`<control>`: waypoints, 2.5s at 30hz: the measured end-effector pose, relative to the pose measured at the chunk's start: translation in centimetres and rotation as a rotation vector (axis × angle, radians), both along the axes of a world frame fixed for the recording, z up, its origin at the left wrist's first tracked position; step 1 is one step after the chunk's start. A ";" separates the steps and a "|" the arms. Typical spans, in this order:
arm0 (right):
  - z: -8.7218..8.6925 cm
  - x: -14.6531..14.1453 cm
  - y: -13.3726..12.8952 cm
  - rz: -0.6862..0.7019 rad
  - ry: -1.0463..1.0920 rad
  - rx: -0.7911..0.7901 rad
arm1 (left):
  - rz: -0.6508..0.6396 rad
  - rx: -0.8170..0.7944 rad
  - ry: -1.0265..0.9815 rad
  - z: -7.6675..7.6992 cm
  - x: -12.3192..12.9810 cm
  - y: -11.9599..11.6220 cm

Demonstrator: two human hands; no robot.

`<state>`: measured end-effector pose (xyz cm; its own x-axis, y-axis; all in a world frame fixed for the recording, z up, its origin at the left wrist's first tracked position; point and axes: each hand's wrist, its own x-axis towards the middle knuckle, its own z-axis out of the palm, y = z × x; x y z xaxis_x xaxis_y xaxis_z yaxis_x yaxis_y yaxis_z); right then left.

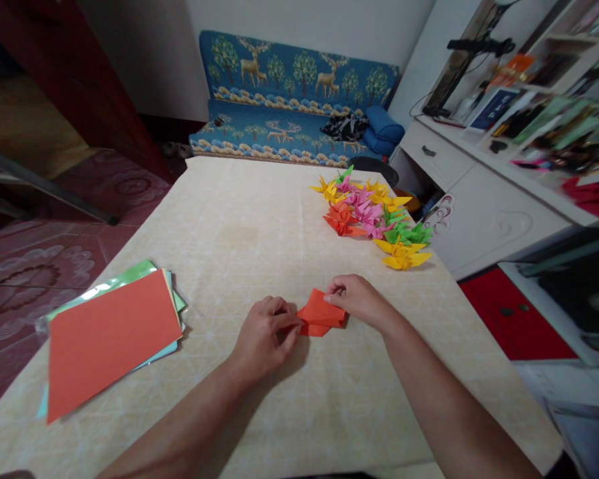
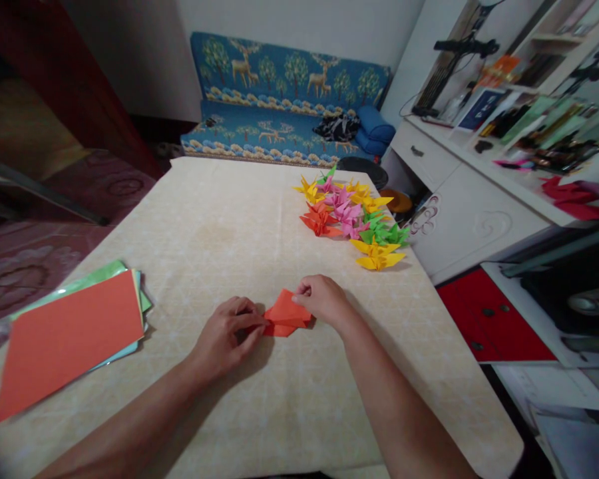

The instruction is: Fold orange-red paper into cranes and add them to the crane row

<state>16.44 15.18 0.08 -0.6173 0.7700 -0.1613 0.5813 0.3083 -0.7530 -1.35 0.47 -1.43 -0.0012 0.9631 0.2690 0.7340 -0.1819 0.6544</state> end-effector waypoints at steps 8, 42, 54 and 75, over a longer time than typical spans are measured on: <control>0.5 1.6 -2.0 -0.201 0.277 -0.360 | 0.227 0.157 -0.318 0.3 -1.0 0.5; -2.3 -1.9 -5.9 -0.371 0.218 0.160 | 0.042 0.038 -0.255 -0.7 -1.1 2.4; -1.2 0.0 -5.8 0.035 0.124 0.440 | -0.135 -0.010 -0.098 0.3 -1.2 0.4; -1.9 0.4 -5.8 -0.044 0.267 0.341 | -0.047 0.124 0.138 -0.4 0.3 -1.0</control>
